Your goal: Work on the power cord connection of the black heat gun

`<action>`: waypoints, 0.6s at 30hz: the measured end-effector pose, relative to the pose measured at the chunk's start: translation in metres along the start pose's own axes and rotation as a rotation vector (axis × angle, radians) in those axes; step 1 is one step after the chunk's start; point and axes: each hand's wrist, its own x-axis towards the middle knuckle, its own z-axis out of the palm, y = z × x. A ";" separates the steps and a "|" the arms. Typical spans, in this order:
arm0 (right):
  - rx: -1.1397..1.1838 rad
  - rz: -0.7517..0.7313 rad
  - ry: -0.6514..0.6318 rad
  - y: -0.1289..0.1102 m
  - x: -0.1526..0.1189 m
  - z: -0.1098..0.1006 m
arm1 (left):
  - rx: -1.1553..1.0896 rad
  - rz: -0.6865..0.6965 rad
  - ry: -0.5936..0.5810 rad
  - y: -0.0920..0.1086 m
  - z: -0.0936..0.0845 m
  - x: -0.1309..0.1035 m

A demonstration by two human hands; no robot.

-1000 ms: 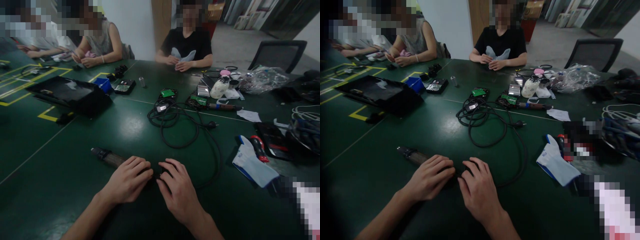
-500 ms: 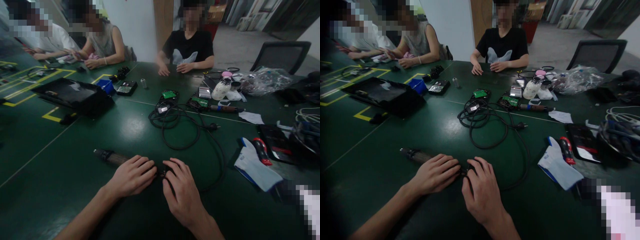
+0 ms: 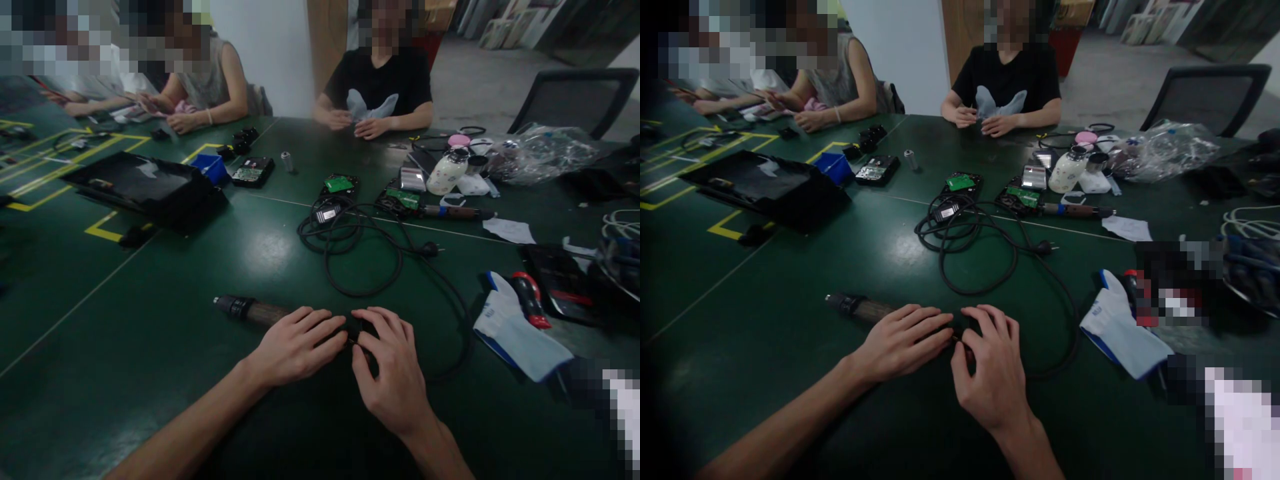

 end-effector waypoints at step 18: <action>-0.006 0.016 -0.029 0.002 0.001 0.000 | -0.090 -0.204 0.000 0.020 0.002 0.009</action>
